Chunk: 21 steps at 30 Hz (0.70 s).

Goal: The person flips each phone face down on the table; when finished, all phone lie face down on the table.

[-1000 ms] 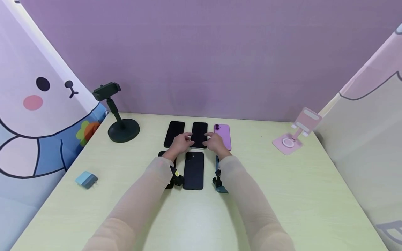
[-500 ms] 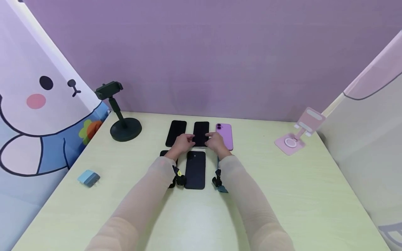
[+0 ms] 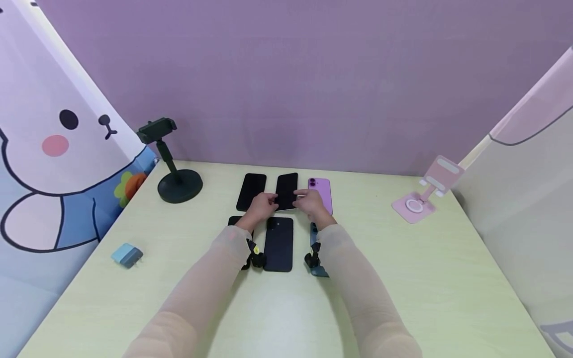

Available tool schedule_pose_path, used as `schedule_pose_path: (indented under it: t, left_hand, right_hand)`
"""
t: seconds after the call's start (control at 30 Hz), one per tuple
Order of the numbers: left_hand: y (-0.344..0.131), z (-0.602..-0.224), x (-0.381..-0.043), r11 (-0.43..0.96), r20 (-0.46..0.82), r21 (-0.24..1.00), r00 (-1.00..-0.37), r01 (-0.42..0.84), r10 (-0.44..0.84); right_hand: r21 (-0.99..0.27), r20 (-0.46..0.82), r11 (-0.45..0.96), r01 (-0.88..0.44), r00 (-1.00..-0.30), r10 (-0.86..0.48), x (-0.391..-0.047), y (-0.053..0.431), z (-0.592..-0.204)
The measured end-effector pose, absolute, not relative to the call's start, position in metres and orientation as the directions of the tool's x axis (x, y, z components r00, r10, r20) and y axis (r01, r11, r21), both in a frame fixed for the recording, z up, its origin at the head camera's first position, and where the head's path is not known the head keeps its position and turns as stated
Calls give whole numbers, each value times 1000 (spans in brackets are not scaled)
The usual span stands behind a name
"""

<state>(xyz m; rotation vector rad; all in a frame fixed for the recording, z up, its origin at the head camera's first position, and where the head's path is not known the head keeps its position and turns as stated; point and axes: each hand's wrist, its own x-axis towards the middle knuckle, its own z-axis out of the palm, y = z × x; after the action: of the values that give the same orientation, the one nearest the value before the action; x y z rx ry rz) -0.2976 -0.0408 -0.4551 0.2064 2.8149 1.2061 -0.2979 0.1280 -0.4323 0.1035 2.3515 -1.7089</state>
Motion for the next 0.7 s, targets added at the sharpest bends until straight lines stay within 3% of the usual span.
schedule_pose_path:
  t: [0.7]
  left_hand:
    - [-34, -456, -296, 658, 42, 739, -985, 145, 169]
  right_hand:
    - [-954, -268, -90, 285, -949, -165, -298, 132, -434]
